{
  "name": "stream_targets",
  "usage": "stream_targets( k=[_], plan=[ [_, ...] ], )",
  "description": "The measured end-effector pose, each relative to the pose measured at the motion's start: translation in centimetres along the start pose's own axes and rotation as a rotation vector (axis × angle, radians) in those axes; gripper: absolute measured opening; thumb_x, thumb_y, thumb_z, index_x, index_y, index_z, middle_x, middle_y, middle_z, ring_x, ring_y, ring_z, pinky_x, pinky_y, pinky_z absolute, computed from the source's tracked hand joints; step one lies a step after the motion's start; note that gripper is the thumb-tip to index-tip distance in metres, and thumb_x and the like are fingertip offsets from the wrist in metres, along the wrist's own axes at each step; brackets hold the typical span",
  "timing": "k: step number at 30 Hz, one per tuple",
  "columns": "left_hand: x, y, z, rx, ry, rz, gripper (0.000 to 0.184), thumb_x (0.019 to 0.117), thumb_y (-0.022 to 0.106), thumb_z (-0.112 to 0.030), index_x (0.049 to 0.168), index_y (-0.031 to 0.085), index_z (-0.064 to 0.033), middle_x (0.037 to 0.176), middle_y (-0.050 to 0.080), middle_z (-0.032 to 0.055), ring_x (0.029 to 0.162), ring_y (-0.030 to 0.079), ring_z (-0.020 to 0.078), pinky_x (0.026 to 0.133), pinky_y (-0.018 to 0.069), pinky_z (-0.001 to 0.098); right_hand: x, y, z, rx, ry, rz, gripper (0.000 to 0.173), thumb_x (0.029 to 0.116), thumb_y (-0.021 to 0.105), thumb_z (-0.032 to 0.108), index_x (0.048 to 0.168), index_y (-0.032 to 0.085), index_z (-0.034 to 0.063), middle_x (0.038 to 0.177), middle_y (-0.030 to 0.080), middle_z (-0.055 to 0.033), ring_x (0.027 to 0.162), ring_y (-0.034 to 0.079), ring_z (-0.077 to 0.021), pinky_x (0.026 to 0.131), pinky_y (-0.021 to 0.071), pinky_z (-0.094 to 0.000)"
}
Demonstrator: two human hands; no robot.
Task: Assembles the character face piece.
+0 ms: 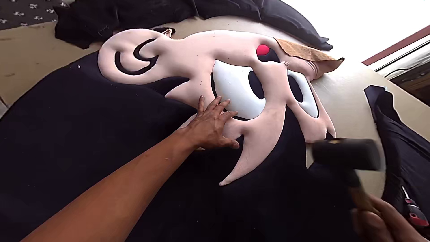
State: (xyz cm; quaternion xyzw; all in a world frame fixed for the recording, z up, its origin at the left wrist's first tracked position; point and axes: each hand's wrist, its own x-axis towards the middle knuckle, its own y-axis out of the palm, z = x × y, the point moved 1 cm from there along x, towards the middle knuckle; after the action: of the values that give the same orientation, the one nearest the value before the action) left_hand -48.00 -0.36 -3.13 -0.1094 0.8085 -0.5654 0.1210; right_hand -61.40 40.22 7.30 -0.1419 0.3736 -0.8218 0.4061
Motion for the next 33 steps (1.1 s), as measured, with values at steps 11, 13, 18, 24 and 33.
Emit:
stream_targets(
  k=[11,13,18,24,33],
  plan=[
    [-0.1,1.3,0.4,0.048,0.032,0.030,0.097,0.0721,0.041,-0.098,0.154,0.043,-0.0462,0.174,0.011,0.0063,0.160,0.002,0.0363,0.118,-0.0112,0.0746,9.5,8.7,2.4,-0.318,-0.121,0.065,0.051,0.1100,0.032,0.049,0.138,0.061,0.0176,0.070,0.059,0.0028,0.052,0.053,-0.0087,0.044,0.0468,-0.0323],
    [0.0,1.2,0.3,0.043,0.026,0.039,0.096,0.0726,0.042,-0.097,0.154,0.044,-0.0467,0.174,0.010,0.0060,0.160,0.001,0.0361,0.118,-0.0118,0.0743,9.6,9.7,2.5,-0.468,-0.180,0.063,0.052,0.1097,0.032,0.049,0.133,0.065,0.0163,0.077,0.067,-0.0004,0.058,0.061,-0.0110,0.048,0.0505,-0.0350],
    [-0.1,1.4,0.3,0.051,0.033,0.022,0.095,0.0738,0.042,-0.096,0.154,0.045,-0.0452,0.174,0.011,0.0074,0.160,0.002,0.0370,0.117,-0.0117,0.0748,9.5,8.7,4.3,-0.398,-0.186,0.032,0.052,0.1107,0.033,0.046,0.136,0.060,0.0092,0.078,0.064,-0.0051,0.058,0.059,-0.0115,0.049,0.0506,-0.0336],
    [-0.1,1.5,0.3,0.047,0.042,-0.009,0.096,0.0725,0.046,-0.095,0.153,0.048,-0.0434,0.174,0.013,0.0090,0.160,0.004,0.0380,0.117,-0.0106,0.0754,8.8,10.0,3.8,-0.437,-0.147,0.130,0.051,0.1110,0.035,0.042,0.135,0.061,0.0057,0.087,0.071,-0.0087,0.066,0.066,-0.0161,0.054,0.0553,-0.0381],
    [-0.1,1.6,0.2,0.054,0.043,-0.005,0.095,0.0738,0.045,-0.095,0.154,0.047,-0.0425,0.174,0.012,0.0087,0.160,0.003,0.0386,0.117,-0.0106,0.0764,7.7,8.6,5.9,-0.187,-0.154,0.046,0.056,0.1111,0.033,0.045,0.137,0.053,0.0000,0.076,0.060,-0.0106,0.054,0.053,-0.0151,0.046,0.0477,-0.0341]
  ],
)
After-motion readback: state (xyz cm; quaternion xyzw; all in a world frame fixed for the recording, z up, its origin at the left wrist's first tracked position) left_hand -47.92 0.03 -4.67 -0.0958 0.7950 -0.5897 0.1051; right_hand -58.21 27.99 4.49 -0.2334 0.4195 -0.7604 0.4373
